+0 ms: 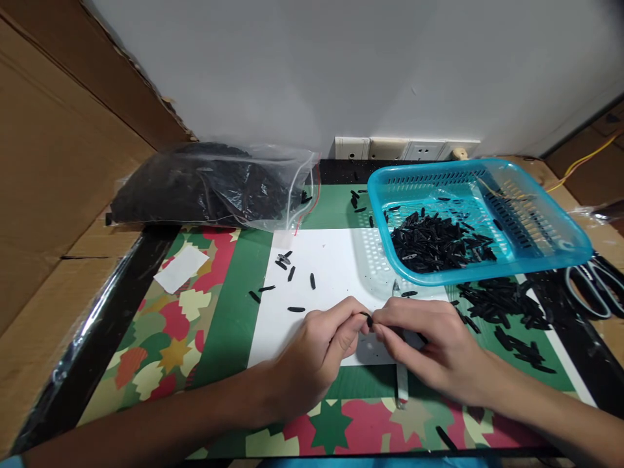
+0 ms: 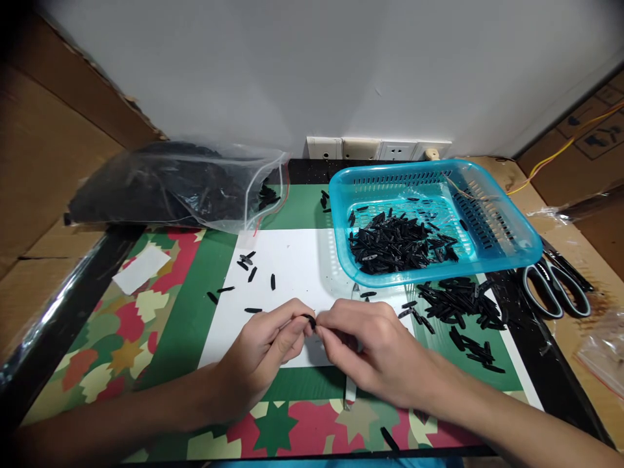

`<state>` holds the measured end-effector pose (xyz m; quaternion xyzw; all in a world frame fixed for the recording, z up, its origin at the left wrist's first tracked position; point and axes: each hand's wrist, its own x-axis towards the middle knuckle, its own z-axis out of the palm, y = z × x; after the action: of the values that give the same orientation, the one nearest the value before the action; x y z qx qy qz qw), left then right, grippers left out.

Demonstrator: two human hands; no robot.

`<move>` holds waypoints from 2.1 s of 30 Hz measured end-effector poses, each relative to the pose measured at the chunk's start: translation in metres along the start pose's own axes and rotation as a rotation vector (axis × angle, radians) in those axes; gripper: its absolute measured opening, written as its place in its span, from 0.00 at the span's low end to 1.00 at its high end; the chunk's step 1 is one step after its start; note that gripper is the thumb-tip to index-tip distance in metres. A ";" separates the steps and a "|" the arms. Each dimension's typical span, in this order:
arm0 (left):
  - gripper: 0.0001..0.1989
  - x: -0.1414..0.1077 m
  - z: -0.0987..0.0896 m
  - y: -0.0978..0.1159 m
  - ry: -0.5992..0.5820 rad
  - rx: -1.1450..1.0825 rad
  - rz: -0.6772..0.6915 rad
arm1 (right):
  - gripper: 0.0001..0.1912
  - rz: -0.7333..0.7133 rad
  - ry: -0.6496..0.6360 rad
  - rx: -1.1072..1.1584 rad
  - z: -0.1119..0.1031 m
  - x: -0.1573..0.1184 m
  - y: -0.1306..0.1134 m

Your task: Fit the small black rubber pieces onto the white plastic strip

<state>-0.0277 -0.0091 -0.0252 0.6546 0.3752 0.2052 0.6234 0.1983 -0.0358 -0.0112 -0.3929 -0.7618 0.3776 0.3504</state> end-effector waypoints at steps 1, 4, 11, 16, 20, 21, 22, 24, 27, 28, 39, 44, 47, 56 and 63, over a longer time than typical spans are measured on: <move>0.20 0.000 0.000 0.002 0.003 0.047 0.020 | 0.10 -0.050 0.025 -0.037 0.002 -0.001 0.000; 0.18 -0.001 -0.002 0.007 -0.021 0.169 0.063 | 0.10 -0.132 0.091 -0.118 0.005 -0.001 -0.001; 0.15 0.000 -0.006 0.015 -0.113 0.164 0.067 | 0.10 -0.144 0.178 -0.158 0.002 0.001 -0.005; 0.09 0.001 -0.004 0.010 -0.104 0.008 0.047 | 0.10 -0.181 0.180 -0.175 0.000 0.001 -0.004; 0.09 0.000 -0.003 0.005 -0.113 0.020 0.057 | 0.10 -0.202 0.142 -0.209 0.000 -0.001 -0.004; 0.08 0.000 -0.002 0.004 -0.111 0.048 0.059 | 0.10 -0.207 0.130 -0.224 0.000 -0.001 -0.004; 0.07 0.000 -0.002 0.004 -0.105 0.076 0.062 | 0.10 -0.212 0.125 -0.244 0.000 -0.001 -0.004; 0.06 0.000 -0.001 0.002 -0.086 0.109 0.078 | 0.10 -0.232 0.132 -0.290 0.000 -0.002 -0.003; 0.03 0.000 -0.001 0.000 -0.067 0.120 0.120 | 0.09 -0.283 0.171 -0.399 0.001 -0.002 0.001; 0.03 0.000 0.000 0.000 -0.065 0.125 0.132 | 0.09 -0.296 0.190 -0.445 0.001 -0.002 0.002; 0.05 0.004 -0.001 0.008 -0.026 -0.152 0.161 | 0.08 -0.077 0.062 0.018 -0.008 -0.002 -0.004; 0.09 0.003 -0.003 0.002 -0.045 -0.288 0.096 | 0.09 0.020 -0.013 0.143 -0.009 -0.001 -0.003; 0.11 0.003 -0.004 0.000 -0.053 -0.337 0.053 | 0.09 0.049 -0.022 0.169 -0.009 0.001 -0.004; 0.06 0.008 -0.007 0.000 -0.098 -0.440 0.082 | 0.11 0.103 -0.050 0.203 -0.010 0.005 -0.007; 0.03 0.007 -0.008 0.006 -0.093 -0.350 0.149 | 0.12 0.142 -0.107 0.247 -0.013 0.005 -0.007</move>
<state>-0.0279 0.0013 -0.0196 0.5708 0.2551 0.2826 0.7275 0.2043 -0.0302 0.0022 -0.3789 -0.6973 0.5128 0.3274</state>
